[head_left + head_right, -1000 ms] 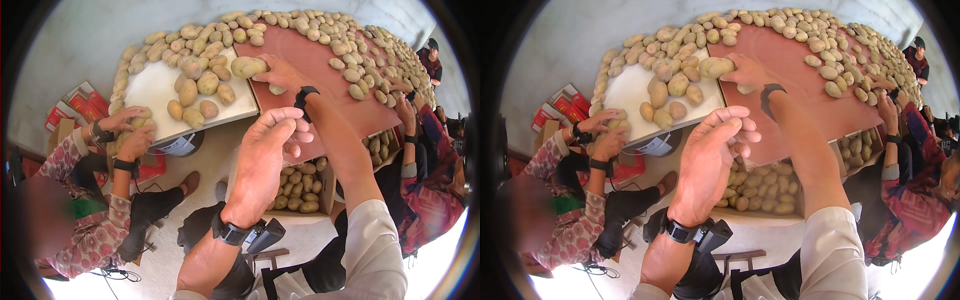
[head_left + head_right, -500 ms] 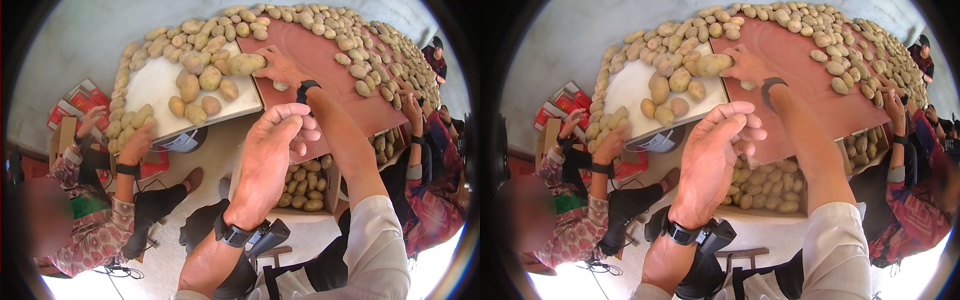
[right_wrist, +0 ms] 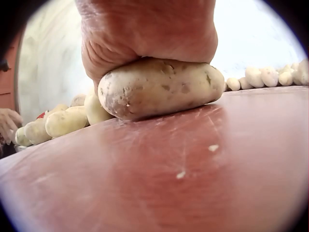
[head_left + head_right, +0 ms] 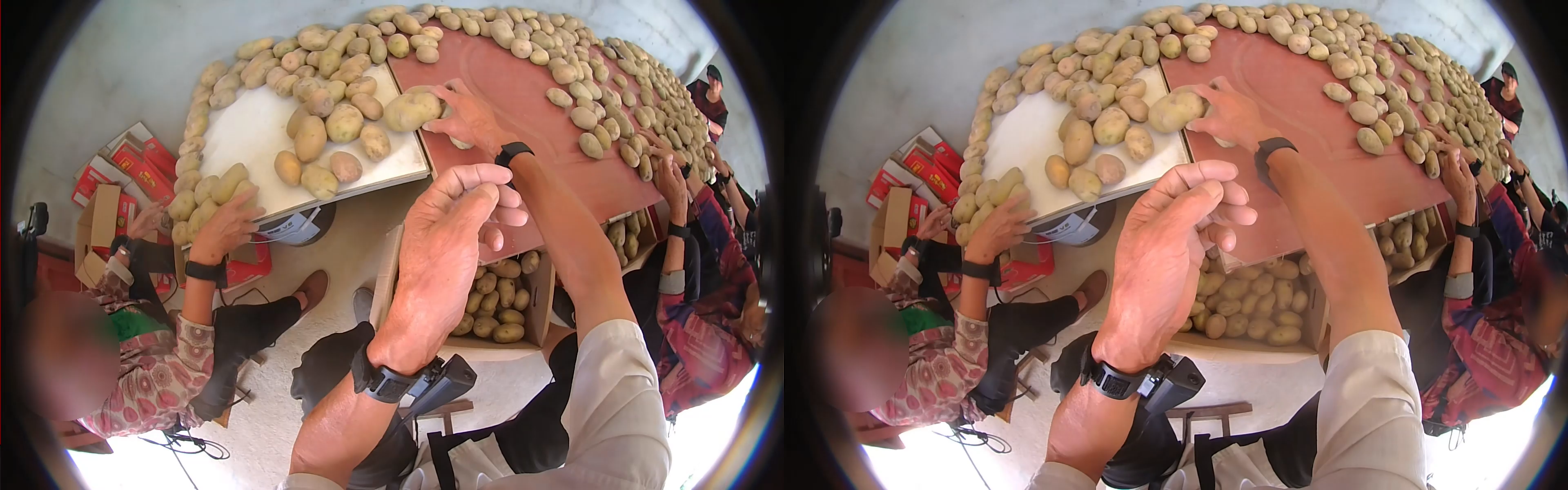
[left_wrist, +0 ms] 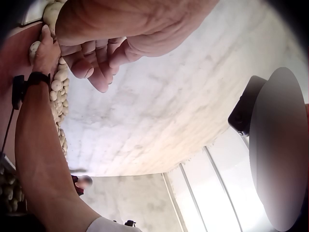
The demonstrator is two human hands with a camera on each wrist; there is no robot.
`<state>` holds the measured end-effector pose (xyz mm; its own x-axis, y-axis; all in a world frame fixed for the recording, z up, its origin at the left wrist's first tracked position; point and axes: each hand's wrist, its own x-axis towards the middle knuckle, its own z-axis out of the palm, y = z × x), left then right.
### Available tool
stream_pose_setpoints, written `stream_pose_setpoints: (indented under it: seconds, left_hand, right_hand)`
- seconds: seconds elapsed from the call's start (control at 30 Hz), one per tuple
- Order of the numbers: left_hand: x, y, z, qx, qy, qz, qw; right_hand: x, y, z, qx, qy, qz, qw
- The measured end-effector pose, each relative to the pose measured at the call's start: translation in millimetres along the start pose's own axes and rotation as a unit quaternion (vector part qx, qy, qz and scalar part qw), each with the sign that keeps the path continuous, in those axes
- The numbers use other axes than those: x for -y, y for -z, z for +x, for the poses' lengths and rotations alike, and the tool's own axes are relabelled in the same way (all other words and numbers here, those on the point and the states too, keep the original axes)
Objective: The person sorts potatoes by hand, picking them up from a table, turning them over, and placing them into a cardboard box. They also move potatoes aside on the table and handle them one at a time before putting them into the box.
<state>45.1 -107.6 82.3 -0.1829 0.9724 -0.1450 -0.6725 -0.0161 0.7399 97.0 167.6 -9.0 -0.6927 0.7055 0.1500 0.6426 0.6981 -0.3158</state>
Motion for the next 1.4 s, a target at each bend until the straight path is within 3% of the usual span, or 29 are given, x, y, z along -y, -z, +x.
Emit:
stream_pose_setpoints:
  seconds: [0.43, 0.5, 0.7, 0.9, 1.13, 1.2, 1.33, 1.4]
  left_hand:
    - [2.6, -4.3, -5.8, -0.001, -0.023, 0.001, 1.0]
    - [1.9, -1.4, -7.8, -0.011, -0.048, 0.014, 0.999]
    - [-4.5, 7.3, -12.1, -0.011, -0.071, 0.004, 0.997]
    - [-10.4, 18.5, -10.5, 0.0, -0.105, 0.005, 0.994]
    - [-11.3, 36.8, 0.5, 0.031, -0.124, 0.006, 0.992]
    - [-11.7, 47.6, 8.0, 0.046, -0.132, -0.007, 0.99]
    - [-15.4, 28.2, -2.9, 0.01, -0.131, -0.041, 0.991]
    - [-11.5, 26.1, -4.4, -0.007, -0.132, -0.036, 0.991]
  right_hand:
    - [-51.7, -12.5, -27.9, -0.052, 0.03, -0.011, 0.998]
    - [-79.5, -23.6, -29.3, -0.067, 0.11, -0.13, 0.983]
    - [-30.1, 13.1, -101.3, -0.014, -0.004, -0.072, 0.997]
    - [-5.8, 29.1, -151.6, 0.002, -0.064, -0.065, 0.996]
    - [6.5, 30.3, -179.8, 0.058, -0.095, -0.069, 0.991]
    - [5.3, 22.9, -189.7, 0.004, -0.067, -0.094, 0.993]
    - [9.0, 21.7, -201.9, -0.02, -0.06, -0.094, 0.994]
    - [15.8, 28.6, -206.3, 0.021, -0.081, -0.089, 0.993]
